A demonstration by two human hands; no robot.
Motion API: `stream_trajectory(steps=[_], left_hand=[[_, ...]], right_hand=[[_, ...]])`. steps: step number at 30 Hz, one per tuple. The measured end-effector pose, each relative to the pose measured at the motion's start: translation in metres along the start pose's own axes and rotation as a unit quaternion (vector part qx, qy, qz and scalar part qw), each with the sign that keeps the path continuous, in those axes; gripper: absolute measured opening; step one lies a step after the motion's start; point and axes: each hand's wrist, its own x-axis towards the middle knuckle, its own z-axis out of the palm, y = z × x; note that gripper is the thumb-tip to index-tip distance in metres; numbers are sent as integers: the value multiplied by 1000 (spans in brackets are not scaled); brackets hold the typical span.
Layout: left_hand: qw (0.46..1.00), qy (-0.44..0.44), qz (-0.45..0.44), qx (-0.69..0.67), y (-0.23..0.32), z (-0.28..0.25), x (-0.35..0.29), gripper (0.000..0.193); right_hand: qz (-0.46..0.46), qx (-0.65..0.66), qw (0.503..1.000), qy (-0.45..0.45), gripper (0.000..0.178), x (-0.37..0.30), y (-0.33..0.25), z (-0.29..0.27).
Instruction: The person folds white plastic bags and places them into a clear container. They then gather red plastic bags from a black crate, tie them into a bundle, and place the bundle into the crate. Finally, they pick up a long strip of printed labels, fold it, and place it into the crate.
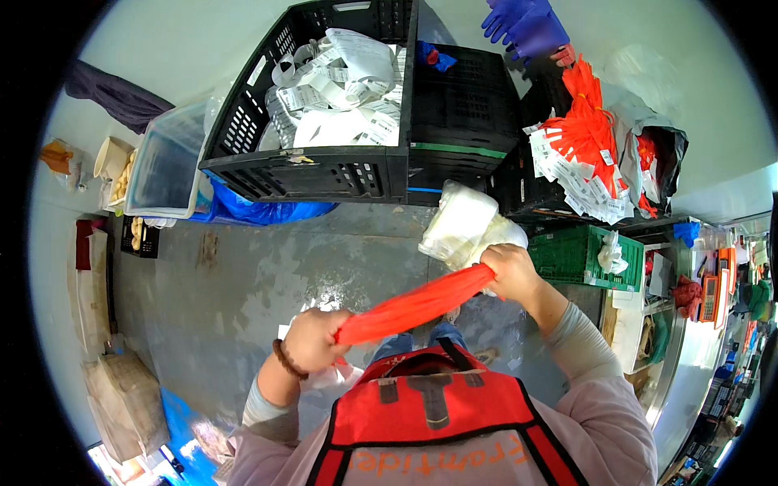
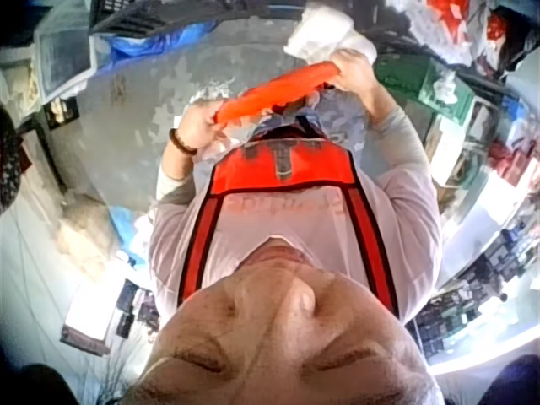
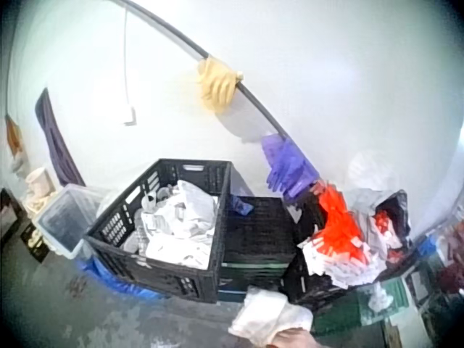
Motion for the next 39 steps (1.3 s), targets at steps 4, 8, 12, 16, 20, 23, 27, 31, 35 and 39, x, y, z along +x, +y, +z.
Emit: stream_trajectory(steps=[4, 8, 12, 16, 20, 23, 27, 31, 35, 39], left_hand=[[985, 9, -103, 139, -64, 22, 1, 26], [987, 70, -10, 145, -35, 25, 25, 98], [975, 95, 27, -200, 10, 17, 59, 64], [873, 58, 59, -481, -1, 6, 60, 35], [857, -3, 108, -504, -5, -14, 43, 34], [802, 17, 205, -561, -11, -36, 32, 53], [789, 64, 251, -556, -3, -67, 32, 54], [890, 103, 155, -415, 13, -68, 12, 26], [905, 259, 107, -320, -31, -61, -14, 27], [906, 416, 50, -64, -87, -72, -43, 60]], right_hand=[[-34, -73, 995, -60, 15, 43, -24, -22], [-104, -113, 985, -77, 8, 88, -75, -45], [-199, -183, 962, -34, 7, 130, -124, -47], [-246, -267, 931, 48, 6, 156, -141, -84], [-296, -284, 909, 76, 5, 172, -145, -119], [-297, -286, 908, 76, 6, 175, -167, -132], [-298, -293, 906, 65, 9, 183, -181, -131], [-367, -297, 879, 72, 11, 197, -224, -138], [-364, -309, 873, 99, 10, 221, -242, -147], [-385, -244, 877, 149, 9, 256, -266, -138]])
